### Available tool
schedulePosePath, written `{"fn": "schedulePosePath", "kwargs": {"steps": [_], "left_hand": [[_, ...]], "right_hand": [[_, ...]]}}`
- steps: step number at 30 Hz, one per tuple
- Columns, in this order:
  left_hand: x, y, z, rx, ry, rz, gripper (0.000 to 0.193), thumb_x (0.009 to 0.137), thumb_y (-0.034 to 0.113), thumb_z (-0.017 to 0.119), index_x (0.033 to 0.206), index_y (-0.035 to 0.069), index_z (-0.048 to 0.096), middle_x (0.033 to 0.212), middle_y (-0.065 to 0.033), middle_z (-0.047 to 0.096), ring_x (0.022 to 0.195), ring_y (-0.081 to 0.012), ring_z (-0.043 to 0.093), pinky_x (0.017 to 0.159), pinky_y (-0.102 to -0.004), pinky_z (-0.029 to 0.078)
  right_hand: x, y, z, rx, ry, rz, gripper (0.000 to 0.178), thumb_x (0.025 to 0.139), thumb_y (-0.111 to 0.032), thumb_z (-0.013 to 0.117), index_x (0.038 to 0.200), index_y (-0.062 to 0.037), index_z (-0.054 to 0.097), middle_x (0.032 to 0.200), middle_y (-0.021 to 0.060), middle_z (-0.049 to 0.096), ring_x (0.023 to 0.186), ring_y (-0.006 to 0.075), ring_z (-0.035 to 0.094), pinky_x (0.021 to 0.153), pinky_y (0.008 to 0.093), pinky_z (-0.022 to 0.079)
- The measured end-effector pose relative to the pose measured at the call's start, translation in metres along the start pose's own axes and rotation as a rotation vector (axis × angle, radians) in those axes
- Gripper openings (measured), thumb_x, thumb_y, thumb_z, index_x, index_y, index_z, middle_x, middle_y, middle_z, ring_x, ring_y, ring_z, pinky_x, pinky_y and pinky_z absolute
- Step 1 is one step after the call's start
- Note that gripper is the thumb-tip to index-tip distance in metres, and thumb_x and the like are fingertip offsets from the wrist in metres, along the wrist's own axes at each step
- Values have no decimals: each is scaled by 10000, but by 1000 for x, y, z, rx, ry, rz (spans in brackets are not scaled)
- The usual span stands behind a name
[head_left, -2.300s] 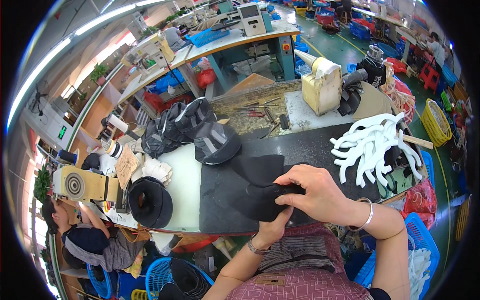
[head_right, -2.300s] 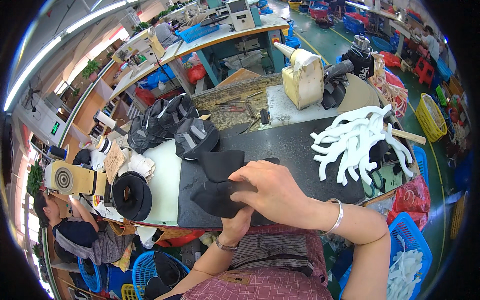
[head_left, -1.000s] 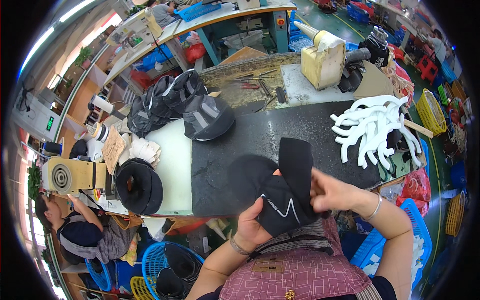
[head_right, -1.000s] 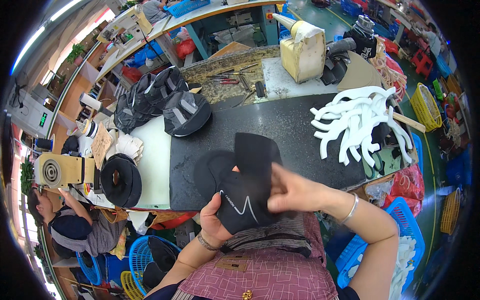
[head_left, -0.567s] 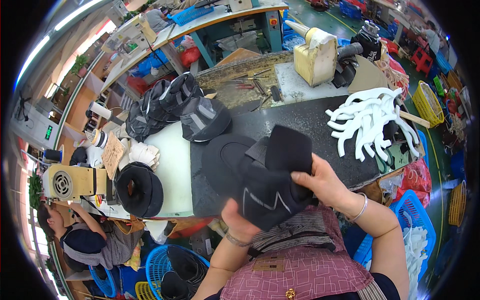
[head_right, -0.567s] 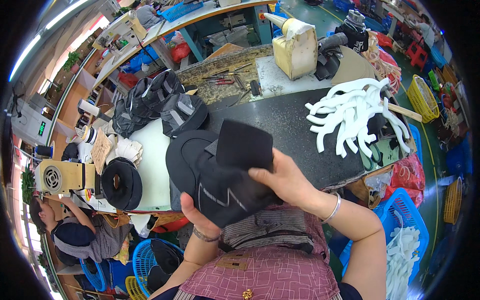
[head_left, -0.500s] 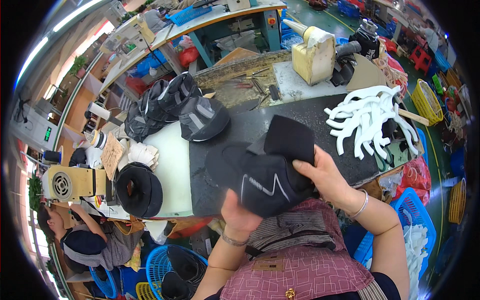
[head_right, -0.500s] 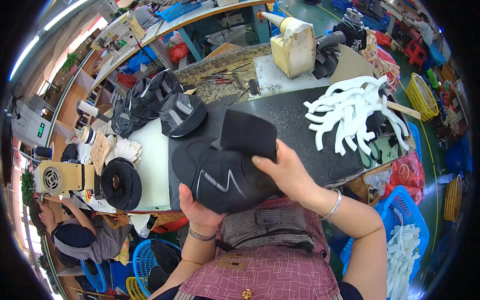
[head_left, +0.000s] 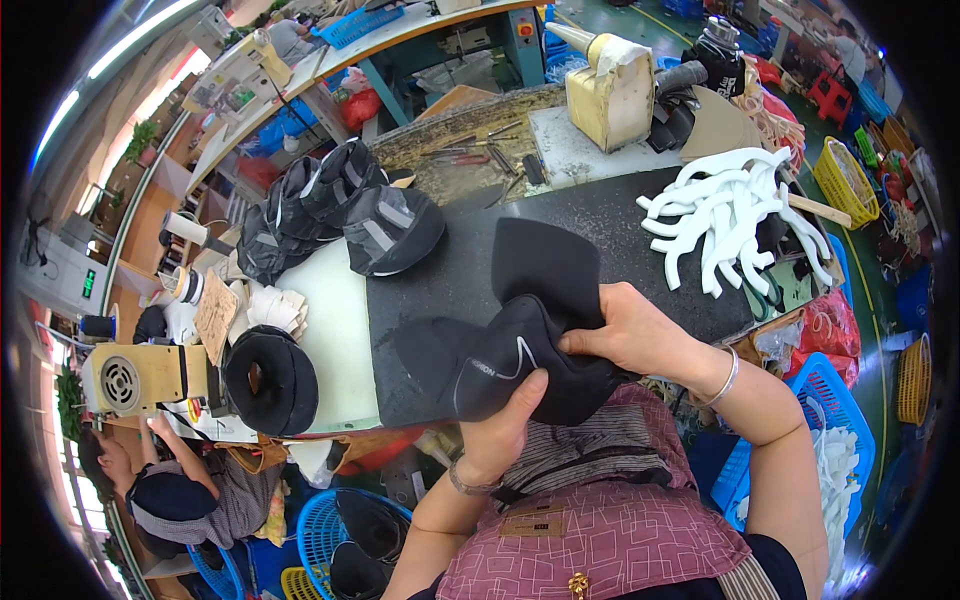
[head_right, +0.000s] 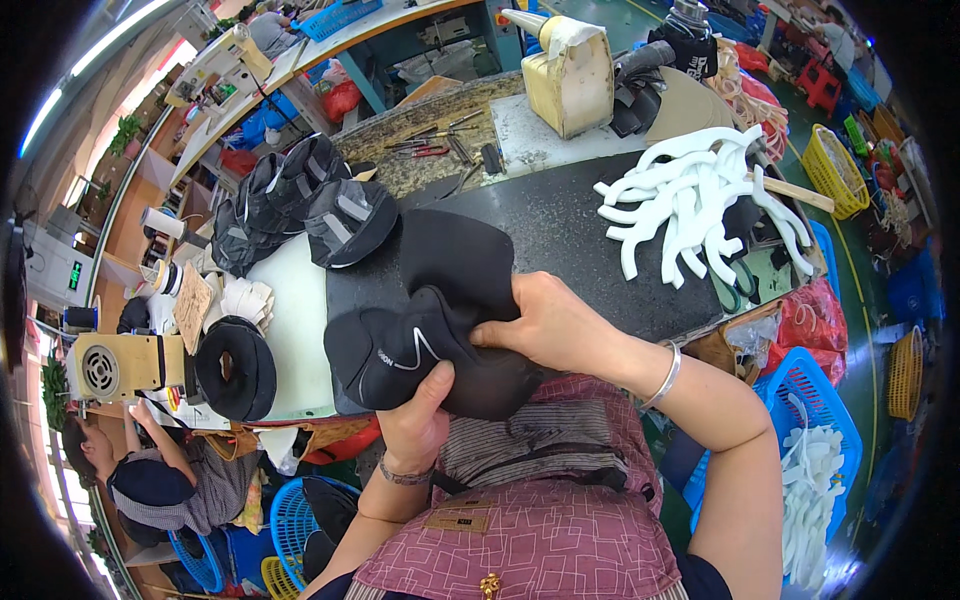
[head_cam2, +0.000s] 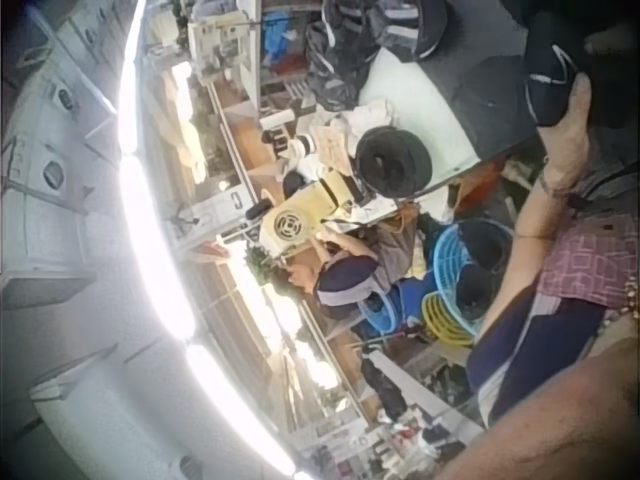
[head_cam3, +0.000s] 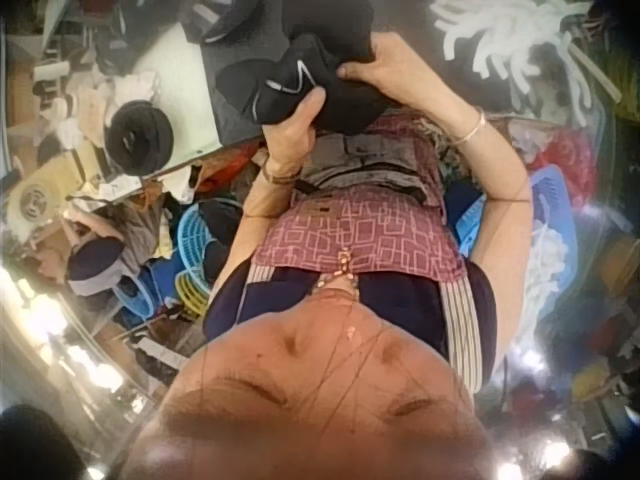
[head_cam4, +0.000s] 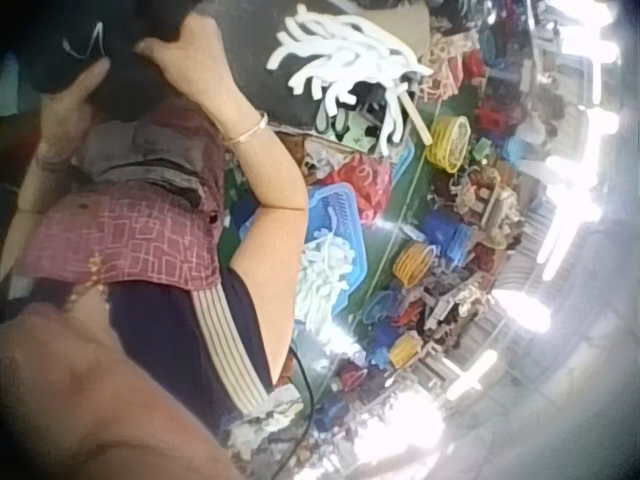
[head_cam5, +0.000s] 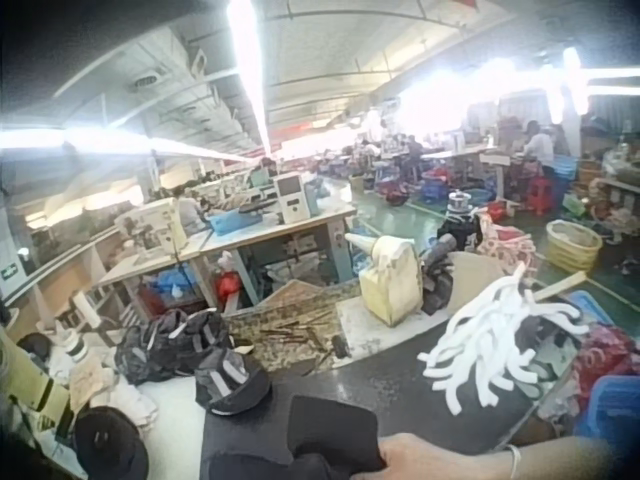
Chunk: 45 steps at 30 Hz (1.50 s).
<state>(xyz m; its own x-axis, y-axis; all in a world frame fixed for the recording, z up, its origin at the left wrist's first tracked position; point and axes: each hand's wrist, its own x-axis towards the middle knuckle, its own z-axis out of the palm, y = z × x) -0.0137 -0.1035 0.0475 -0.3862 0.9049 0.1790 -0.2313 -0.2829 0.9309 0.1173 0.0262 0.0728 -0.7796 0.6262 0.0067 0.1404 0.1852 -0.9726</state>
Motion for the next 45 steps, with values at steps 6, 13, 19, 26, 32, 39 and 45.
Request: {"fn": "schedulePosePath", "kwargs": {"steps": [6, 13, 19, 26, 32, 39, 45], "left_hand": [[8, 1, 8, 42, 128, 41, 325, 816, -10, 545, 1138, -44, 527, 1121, -104, 573, 1010, -174, 549, 888, -304, 427], [0, 9, 14, 209, 206, 126, 286, 827, 8, 521, 1108, -43, 534, 1078, -90, 584, 978, -161, 555, 863, -289, 430], [-2, 4, 6, 121, 234, 105, 301, 826, 2, 516, 1124, -38, 524, 1096, -91, 575, 989, -163, 548, 869, -301, 426], [-7, 7, 6, 137, 255, 205, 351, 810, -14, 523, 1161, -19, 506, 1121, -98, 565, 1039, -189, 537, 924, -329, 409], [10, 27, -9, -645, 225, -223, 432, 805, -11, 535, 1228, -2, 451, 1168, -100, 528, 1088, -225, 514, 955, -355, 393], [12, 13, 11, -306, 326, 131, 282, 854, 9, 465, 1133, -4, 506, 1109, -101, 550, 1017, -199, 539, 897, -337, 434], [15, -1, 26, -272, 446, 134, 284, 891, 49, 433, 1163, -1, 493, 1146, -102, 537, 1046, -197, 530, 913, -333, 428]], "right_hand": [[-11, 2, 9, -169, 647, -434, 450, 643, -65, 765, 1021, -20, 523, 899, 93, 585, 786, 204, 599, 717, 325, 518], [-10, -14, 18, -425, 291, -650, 305, 635, -75, 737, 922, -47, 638, 848, 69, 607, 733, 235, 578, 613, 311, 475], [-10, -21, 21, -95, 131, -316, 259, 681, -65, 715, 927, -32, 640, 827, 84, 609, 744, 237, 588, 634, 302, 473], [-15, -24, 27, -160, 155, -360, 213, 717, -88, 696, 906, -7, 640, 822, 106, 626, 717, 234, 619, 623, 294, 472], [-10, -24, 21, -16, -65, -145, 213, 768, -146, 683, 883, 23, 621, 718, 124, 614, 641, 119, 597, 573, 268, 452], [1, -19, 38, -319, 195, -390, 200, 737, -135, 703, 845, 8, 615, 745, 86, 620, 686, 154, 602, 672, 293, 460], [9, -4, 74, -195, 634, -593, 269, 682, -30, 705, 944, -9, 644, 887, 110, 654, 826, 233, 628, 888, 395, 431]]}}
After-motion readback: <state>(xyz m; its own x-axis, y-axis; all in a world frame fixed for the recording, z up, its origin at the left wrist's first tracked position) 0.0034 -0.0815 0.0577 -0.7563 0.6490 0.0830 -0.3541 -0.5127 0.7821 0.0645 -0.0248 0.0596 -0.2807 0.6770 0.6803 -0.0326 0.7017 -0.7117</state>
